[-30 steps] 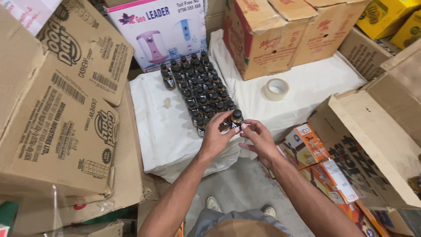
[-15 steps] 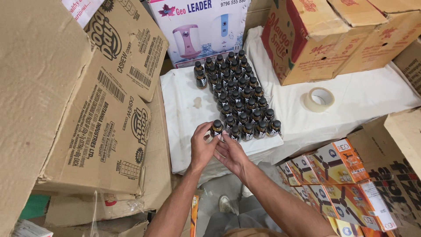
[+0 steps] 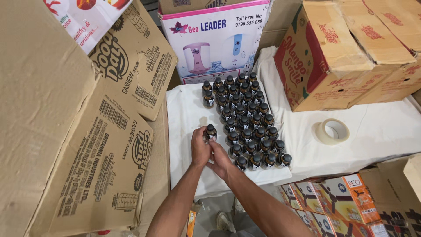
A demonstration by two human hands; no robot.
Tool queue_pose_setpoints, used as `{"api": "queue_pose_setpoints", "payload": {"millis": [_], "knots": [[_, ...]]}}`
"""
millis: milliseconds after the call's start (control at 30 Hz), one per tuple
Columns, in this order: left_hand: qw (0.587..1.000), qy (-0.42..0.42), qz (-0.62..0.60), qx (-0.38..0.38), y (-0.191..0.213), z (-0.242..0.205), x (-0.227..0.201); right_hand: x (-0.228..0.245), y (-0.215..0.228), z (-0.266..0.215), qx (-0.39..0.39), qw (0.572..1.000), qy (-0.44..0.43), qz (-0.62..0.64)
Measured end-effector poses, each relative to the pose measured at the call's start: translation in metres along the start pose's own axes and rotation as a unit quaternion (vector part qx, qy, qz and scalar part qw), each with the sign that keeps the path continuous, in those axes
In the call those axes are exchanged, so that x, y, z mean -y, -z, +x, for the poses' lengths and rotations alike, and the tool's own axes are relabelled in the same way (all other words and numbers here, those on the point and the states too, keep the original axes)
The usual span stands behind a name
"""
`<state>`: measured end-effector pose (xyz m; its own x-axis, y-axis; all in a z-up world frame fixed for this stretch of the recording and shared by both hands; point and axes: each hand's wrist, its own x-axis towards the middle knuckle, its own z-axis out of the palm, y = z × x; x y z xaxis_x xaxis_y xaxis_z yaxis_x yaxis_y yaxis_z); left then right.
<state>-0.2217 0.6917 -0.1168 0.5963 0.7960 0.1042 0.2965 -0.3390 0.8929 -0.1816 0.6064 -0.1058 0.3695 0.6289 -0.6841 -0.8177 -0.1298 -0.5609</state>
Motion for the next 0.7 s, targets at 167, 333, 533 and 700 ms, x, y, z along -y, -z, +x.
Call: {"api": "queue_pose_setpoints", "payload": {"millis": [167,333,533,700], "knots": [[0.999,-0.031,0.004,0.010,-0.026,0.042,0.027,0.020,0.000,0.048,-0.011,1.000,0.008,-0.006],[0.999,-0.039,0.029,-0.010,-0.039,0.078,0.030,0.041,-0.002,0.082,-0.019,1.000,0.019,0.008],[0.999,-0.004,0.039,-0.014,-0.048,0.102,0.041,0.067,-0.015,0.084,-0.028,0.999,0.022,-0.001],[0.998,-0.003,0.055,-0.015,-0.045,0.106,0.036,0.074,-0.016,0.081,-0.035,0.999,0.015,0.001]]}}
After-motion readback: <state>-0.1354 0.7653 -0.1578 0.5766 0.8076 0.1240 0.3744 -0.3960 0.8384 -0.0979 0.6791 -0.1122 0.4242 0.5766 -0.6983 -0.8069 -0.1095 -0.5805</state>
